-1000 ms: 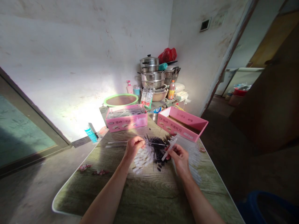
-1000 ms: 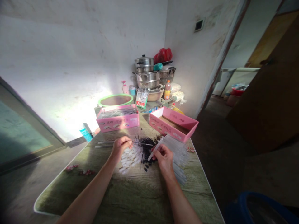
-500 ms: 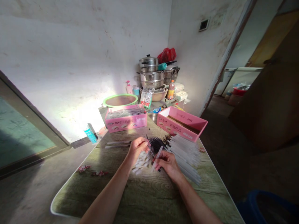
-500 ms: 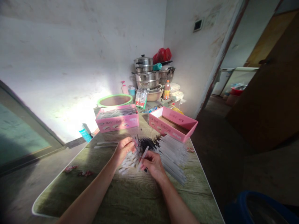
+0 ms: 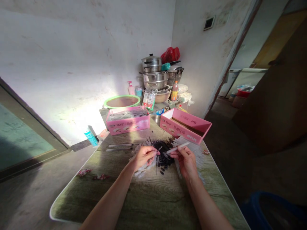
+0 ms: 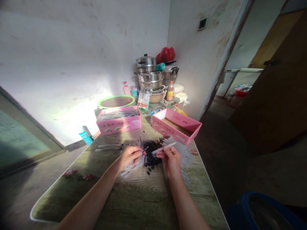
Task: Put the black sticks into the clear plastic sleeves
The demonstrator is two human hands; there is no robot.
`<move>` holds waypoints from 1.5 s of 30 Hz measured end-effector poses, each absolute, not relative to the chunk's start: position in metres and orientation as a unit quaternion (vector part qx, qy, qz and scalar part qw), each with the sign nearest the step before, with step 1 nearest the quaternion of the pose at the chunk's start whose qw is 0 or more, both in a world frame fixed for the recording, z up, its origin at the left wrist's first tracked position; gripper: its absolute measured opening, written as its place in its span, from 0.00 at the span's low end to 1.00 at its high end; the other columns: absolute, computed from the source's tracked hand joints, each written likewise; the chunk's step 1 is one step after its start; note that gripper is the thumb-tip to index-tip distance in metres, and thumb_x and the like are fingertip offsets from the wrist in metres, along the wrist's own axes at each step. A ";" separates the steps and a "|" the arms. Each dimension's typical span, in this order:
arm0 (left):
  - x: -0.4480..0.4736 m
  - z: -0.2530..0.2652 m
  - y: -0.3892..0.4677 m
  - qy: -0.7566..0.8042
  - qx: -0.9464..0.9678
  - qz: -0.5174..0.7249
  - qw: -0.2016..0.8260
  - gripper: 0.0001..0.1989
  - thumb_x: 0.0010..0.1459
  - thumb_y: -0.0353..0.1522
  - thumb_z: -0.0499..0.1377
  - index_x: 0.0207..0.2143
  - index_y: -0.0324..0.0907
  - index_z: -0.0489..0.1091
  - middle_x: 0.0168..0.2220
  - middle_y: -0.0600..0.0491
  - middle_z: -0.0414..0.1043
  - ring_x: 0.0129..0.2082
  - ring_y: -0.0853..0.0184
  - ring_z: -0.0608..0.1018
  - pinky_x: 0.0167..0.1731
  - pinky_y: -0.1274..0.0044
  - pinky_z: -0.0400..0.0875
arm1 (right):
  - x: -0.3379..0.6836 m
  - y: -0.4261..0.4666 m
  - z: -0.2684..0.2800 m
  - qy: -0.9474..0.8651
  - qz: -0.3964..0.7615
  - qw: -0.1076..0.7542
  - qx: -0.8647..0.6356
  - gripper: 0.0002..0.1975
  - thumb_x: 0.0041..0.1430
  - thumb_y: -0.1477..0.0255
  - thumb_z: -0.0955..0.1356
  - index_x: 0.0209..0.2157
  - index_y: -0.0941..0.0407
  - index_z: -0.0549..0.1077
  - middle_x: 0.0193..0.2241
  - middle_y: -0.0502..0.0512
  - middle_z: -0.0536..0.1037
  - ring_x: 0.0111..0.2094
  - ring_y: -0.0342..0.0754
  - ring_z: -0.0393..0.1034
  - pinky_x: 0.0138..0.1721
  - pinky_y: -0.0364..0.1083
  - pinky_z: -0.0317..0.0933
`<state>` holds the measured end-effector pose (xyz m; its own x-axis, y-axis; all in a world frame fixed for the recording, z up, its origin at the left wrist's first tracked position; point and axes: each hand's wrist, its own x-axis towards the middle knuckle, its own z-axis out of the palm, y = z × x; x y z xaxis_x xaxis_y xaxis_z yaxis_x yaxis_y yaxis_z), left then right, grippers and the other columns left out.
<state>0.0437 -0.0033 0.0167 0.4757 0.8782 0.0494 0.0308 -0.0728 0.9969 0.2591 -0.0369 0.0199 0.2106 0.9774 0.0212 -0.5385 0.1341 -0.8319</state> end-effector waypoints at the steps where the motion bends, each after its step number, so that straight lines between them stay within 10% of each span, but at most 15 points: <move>1: 0.044 0.014 -0.004 0.361 0.640 0.352 0.580 0.20 0.58 0.43 0.58 0.38 0.34 0.75 0.17 0.58 0.64 0.13 0.77 0.65 0.14 0.85 0.56 | 0.261 -0.036 0.019 -0.290 0.543 0.701 -0.361 0.11 0.48 0.68 0.75 0.25 0.58 0.72 0.21 0.53 0.79 0.23 0.45 0.76 0.26 0.41 0.72; 35: 0.050 0.009 -0.003 0.435 0.683 0.317 0.494 0.17 0.55 0.42 0.59 0.34 0.36 0.75 0.22 0.55 0.70 0.13 0.78 0.64 0.12 0.84 0.55 | 0.244 -0.039 0.009 -0.334 0.549 0.651 -0.403 0.14 0.47 0.65 0.76 0.27 0.59 0.72 0.22 0.55 0.81 0.23 0.48 0.77 0.24 0.42 0.73; 45: 0.066 0.020 -0.006 0.391 0.518 0.588 0.483 0.28 0.62 0.49 0.48 0.41 0.35 0.76 0.38 0.42 0.77 0.34 0.65 0.77 0.29 0.77 0.73 | 0.222 -0.050 0.007 -0.335 0.679 0.547 -0.358 0.14 0.46 0.69 0.77 0.31 0.61 0.73 0.25 0.60 0.82 0.26 0.51 0.79 0.25 0.44 0.74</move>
<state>0.0664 -0.0059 0.0202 0.0030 0.9728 0.2317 -0.1632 -0.2281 0.9599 0.2223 -0.0504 0.0070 -0.1462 0.9819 -0.1202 -0.5026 -0.1783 -0.8459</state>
